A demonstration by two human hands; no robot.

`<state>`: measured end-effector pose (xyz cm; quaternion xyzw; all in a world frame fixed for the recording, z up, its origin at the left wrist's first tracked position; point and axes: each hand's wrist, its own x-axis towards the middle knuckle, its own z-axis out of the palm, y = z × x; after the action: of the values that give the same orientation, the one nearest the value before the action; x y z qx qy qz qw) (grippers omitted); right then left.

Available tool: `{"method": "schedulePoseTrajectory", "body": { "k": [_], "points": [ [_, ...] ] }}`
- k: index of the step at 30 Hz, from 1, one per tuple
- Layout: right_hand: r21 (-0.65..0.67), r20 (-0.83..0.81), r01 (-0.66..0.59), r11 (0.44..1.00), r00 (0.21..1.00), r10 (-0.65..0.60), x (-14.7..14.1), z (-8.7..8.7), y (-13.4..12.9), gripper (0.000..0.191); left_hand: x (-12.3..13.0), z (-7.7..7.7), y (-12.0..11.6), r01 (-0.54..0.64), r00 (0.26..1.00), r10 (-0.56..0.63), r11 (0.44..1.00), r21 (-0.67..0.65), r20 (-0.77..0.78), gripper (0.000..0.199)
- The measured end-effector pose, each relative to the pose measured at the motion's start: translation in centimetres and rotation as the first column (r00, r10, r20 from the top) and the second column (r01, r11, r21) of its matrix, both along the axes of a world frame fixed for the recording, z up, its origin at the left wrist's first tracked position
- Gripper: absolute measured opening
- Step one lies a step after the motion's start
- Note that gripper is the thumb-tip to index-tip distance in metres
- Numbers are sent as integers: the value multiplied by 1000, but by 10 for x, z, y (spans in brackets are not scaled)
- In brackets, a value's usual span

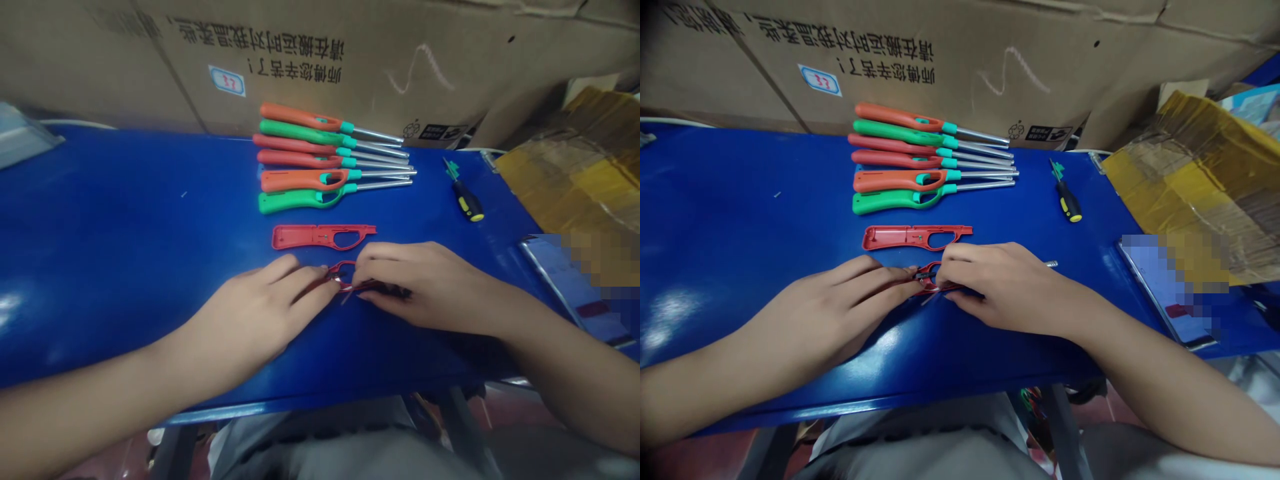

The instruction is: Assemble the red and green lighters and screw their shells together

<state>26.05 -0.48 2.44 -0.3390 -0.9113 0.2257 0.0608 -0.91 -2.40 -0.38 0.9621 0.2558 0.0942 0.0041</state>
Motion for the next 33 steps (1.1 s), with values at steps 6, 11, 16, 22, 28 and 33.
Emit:
{"method": "schedulePoseTrajectory", "body": {
  "k": [6,11,16,22,28,33],
  "points": [
    [-41,-33,-12,999,999,11,1,2,3,7,0,3,1,7,1000,-7,1000,5,-24,40],
    [-7,37,-93,996,995,93,5,5,2,9,0,4,1,9,999,-9,1000,1,-53,41],
    [-17,-16,-77,997,997,77,5,3,3,16,1,4,0,11,998,-10,1000,4,-55,42],
    [33,-67,16,999,998,-13,-3,-8,5,14,3,3,2,13,1000,-13,1000,14,-19,39],
    [40,-80,2,999,997,1,-4,-12,2,13,4,6,2,3,999,-3,1000,-6,-37,36],
    [91,-20,14,996,1000,-12,-5,-11,0,14,3,6,1,-2,999,2,1000,0,-43,37]
  ]
}}
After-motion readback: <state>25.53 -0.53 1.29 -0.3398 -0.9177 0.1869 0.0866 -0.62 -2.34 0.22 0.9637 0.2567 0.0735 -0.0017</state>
